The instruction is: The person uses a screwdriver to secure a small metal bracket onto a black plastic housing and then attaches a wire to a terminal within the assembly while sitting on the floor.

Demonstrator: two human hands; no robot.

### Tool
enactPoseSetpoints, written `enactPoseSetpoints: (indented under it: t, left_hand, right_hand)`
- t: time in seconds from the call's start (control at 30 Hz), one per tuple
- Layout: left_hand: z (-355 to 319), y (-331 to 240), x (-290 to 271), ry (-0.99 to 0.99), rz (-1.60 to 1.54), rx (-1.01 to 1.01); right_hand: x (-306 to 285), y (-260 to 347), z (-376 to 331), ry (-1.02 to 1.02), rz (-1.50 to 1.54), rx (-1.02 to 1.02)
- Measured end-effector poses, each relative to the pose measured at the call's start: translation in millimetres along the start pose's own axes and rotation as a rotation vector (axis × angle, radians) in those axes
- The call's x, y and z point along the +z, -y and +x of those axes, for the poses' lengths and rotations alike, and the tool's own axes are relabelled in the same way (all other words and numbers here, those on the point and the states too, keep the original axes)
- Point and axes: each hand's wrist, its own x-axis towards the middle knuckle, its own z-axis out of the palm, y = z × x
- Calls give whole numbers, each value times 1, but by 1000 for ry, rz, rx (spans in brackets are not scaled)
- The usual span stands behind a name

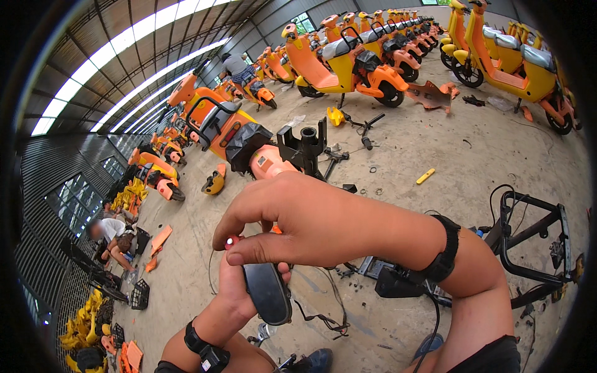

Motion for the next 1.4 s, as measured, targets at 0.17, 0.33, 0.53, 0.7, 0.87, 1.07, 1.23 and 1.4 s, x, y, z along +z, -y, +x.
enactPoseSetpoints:
  t: [0.17,0.33,0.53,0.7,0.87,1.07,1.23,1.4]
  left_hand:
    - [-3,2,2,-38,6,-14]
    - [-3,4,0,-56,58,33]
    - [-7,2,6,-24,35,-40]
    - [-3,4,2,24,5,-18]
    - [-3,6,2,-16,-5,-65]
    - [-6,9,5,11,6,-80]
    - [-8,9,4,20,25,-78]
    - [-8,6,9,-42,63,-65]
  right_hand:
    - [2,-3,2,-57,-58,-99]
    - [7,4,3,-78,-81,-91]
    - [12,-1,4,-186,-110,-72]
    - [18,-9,5,-330,-96,16]
    - [20,-11,5,-435,-46,172]
    - [29,-21,9,-529,-97,2]
    - [31,-27,8,-520,-158,-167]
    - [27,-24,6,-430,-392,-289]
